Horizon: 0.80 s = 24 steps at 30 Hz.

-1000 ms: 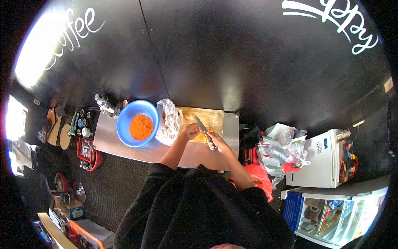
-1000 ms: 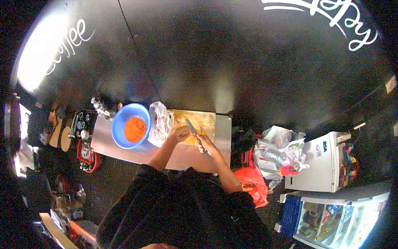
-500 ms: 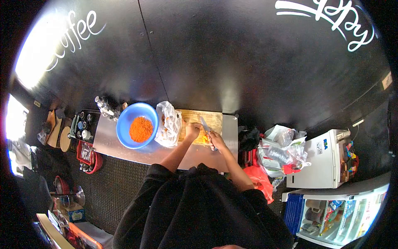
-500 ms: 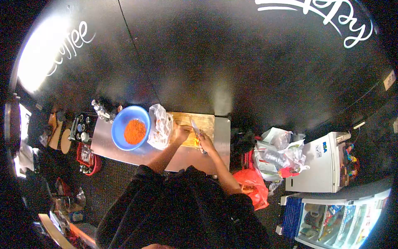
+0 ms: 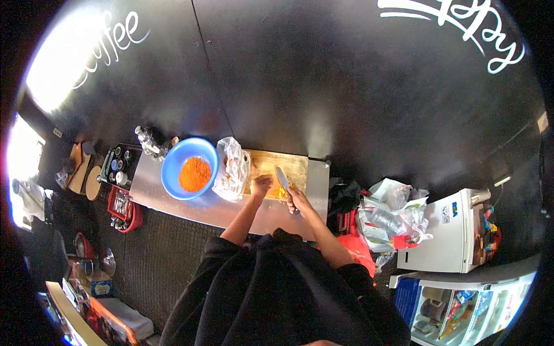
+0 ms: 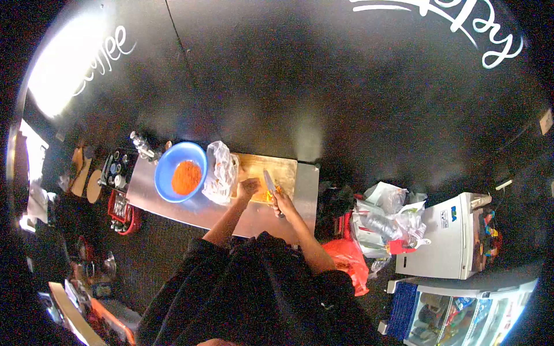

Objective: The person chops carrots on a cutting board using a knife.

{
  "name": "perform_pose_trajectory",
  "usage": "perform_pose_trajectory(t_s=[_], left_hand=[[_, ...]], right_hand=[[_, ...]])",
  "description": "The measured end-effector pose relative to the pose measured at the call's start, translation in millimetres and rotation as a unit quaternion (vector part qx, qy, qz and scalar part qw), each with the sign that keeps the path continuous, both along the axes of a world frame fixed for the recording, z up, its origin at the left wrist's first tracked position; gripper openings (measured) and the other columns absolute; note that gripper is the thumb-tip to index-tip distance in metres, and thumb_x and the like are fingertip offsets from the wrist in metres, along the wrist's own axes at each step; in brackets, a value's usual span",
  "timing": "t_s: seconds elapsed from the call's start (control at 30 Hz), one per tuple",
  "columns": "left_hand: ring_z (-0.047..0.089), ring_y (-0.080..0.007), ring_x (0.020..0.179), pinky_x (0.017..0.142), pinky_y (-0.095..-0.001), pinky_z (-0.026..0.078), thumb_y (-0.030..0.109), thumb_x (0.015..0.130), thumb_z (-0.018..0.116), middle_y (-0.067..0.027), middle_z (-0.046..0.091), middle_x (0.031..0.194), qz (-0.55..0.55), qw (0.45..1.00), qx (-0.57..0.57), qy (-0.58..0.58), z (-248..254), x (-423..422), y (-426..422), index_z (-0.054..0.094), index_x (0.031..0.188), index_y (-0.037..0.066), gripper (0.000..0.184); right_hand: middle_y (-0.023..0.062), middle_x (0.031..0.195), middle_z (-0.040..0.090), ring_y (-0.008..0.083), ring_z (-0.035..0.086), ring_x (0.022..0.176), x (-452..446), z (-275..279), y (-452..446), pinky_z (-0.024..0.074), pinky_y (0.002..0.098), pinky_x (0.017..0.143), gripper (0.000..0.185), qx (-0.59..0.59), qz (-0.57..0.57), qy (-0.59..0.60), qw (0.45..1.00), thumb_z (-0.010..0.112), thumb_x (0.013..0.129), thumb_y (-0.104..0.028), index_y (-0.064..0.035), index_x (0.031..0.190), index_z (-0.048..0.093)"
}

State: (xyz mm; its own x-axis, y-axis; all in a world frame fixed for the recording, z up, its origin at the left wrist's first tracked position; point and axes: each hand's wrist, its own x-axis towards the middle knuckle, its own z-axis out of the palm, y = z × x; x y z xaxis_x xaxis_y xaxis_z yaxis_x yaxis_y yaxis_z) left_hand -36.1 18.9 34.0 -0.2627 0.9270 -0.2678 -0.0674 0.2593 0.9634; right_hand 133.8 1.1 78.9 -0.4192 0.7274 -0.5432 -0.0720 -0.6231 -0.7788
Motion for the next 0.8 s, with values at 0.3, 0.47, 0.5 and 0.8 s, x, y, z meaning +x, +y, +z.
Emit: perform_pose_trajectory(t_s=[0.3, 0.47, 0.5, 0.8], left_hand=[[0.038, -0.0298, 0.111, 0.089, -0.0362, 0.034, 0.049, 0.045, 0.076, -0.0205, 0.037, 0.119, 0.021, 0.959, 0.023, 0.281, 1, 15, -7, 0.042, 0.115, -0.002, 0.093], [0.046, -0.0289, 0.103, 0.086, -0.0363, 0.037, 0.051, 0.046, 0.074, -0.02, 0.048, 0.109, 0.049, 0.962, -0.033, 0.268, 5, -2, 4, 0.048, 0.111, 0.001, 0.086], [0.048, -0.029, 0.1, 0.087, -0.0364, 0.036, 0.052, 0.048, 0.072, -0.0192, 0.051, 0.105, 0.049, 0.957, -0.029, 0.284, 2, -4, 6, 0.05, 0.109, 0.003, 0.081], [0.059, -0.018, 0.067, 0.066, -0.0317, 0.044, 0.036, 0.059, 0.073, -0.0071, 0.062, 0.07, 0.056, 0.934, 0.077, 0.344, -1, -6, 20, 0.062, 0.072, 0.004, 0.036]], right_hand=[[-0.0041, 0.045, 0.03, 0.0057, 0.026, 0.031, 12, 10, 4, 0.0228, 0.0197, 0.033, 0.043, -0.191, 0.085, 0.224, 0.952, 0.037, 0.083, -0.05, -0.0081, 0.077, 0.044], [-0.0066, 0.043, 0.026, 0.005, 0.024, 0.03, 23, 29, 0, 0.0201, 0.0204, 0.03, 0.041, -0.207, 0.124, 0.201, 0.949, 0.037, 0.084, -0.048, -0.0077, 0.081, 0.044], [-0.0066, 0.043, 0.026, 0.005, 0.024, 0.03, 26, 31, 0, 0.0201, 0.0204, 0.03, 0.041, -0.206, 0.122, 0.201, 0.95, 0.037, 0.084, -0.048, -0.0077, 0.081, 0.044], [-0.0026, 0.044, 0.032, 0.0073, 0.031, 0.03, 32, 37, -4, 0.0269, 0.023, 0.028, 0.034, 0.002, 0.115, -0.011, 0.993, 0.038, 0.086, -0.039, -0.0056, 0.08, 0.043]])
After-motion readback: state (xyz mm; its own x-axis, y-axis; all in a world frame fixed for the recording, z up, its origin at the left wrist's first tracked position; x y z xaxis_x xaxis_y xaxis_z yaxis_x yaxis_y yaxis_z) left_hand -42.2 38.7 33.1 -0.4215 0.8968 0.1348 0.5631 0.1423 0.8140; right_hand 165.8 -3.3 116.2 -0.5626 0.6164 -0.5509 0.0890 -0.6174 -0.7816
